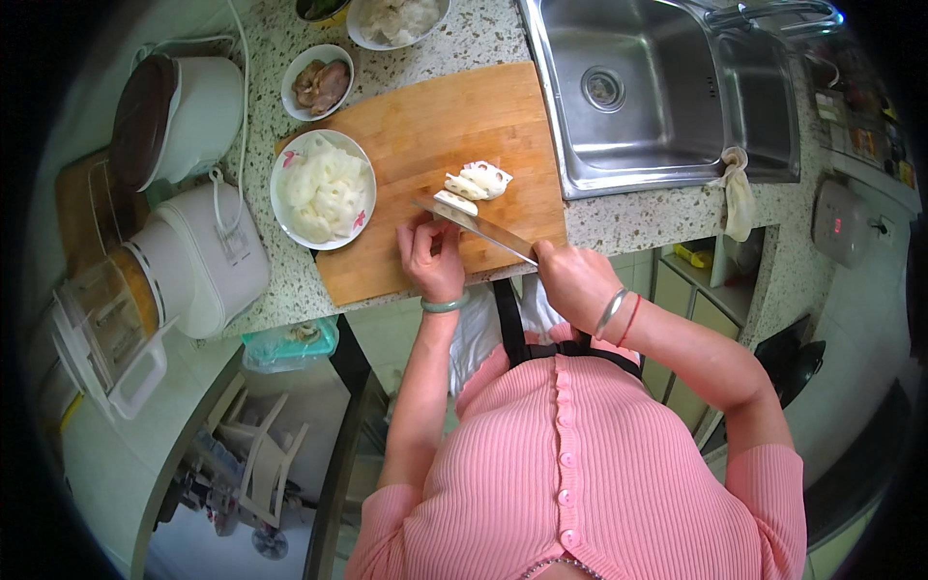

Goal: The person slices a lotus root into thin rounds on a wooden cutting board using a cleaver, then transfers the slices into a white bowl. The person then slices a piece of ginger into thin strips on the same board.

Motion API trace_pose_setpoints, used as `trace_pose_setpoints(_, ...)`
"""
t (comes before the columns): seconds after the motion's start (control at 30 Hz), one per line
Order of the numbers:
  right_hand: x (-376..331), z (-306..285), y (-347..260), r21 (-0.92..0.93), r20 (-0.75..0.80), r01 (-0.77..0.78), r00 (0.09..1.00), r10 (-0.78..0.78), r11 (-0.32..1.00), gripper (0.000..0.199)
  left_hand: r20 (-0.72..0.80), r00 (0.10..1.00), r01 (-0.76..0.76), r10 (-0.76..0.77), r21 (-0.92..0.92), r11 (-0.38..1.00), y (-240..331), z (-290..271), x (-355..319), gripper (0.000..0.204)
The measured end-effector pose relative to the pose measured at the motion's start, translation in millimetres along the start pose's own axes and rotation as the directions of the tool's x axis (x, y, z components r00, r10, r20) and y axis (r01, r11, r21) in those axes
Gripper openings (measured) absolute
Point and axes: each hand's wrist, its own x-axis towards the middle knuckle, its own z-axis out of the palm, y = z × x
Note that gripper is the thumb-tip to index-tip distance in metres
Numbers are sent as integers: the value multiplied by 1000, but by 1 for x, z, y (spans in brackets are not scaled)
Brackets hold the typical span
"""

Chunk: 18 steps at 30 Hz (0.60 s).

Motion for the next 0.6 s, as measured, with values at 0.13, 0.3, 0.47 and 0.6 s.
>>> trace_pose_setpoints(0.13, 16, 17, 6, 8, -75, 29, 997, -28, 1000, 11, 20, 998, -62, 60, 76, 995, -6, 0, 2, 15)
trace_pose_setpoints(0.3, 23, 25, 8, -16, -99, 25, 995, -27, 1000, 13, 22, 999, -43, 42, 44, 998, -8, 1, 0, 19)
trace_pose_setpoints(0.47, 35, 44, 15, 15, -113, 8, 994, -6, 1000, 15, 34, 999, -39, 37, 66, 997, -7, -3, -2, 18)
trace_pose_setpoints(0.6, 47, 48, 37, 91, -134, 78, 989, -66, 993, 15, 75, 997, 7, -10, 41, 999, -2, -6, -2, 25)
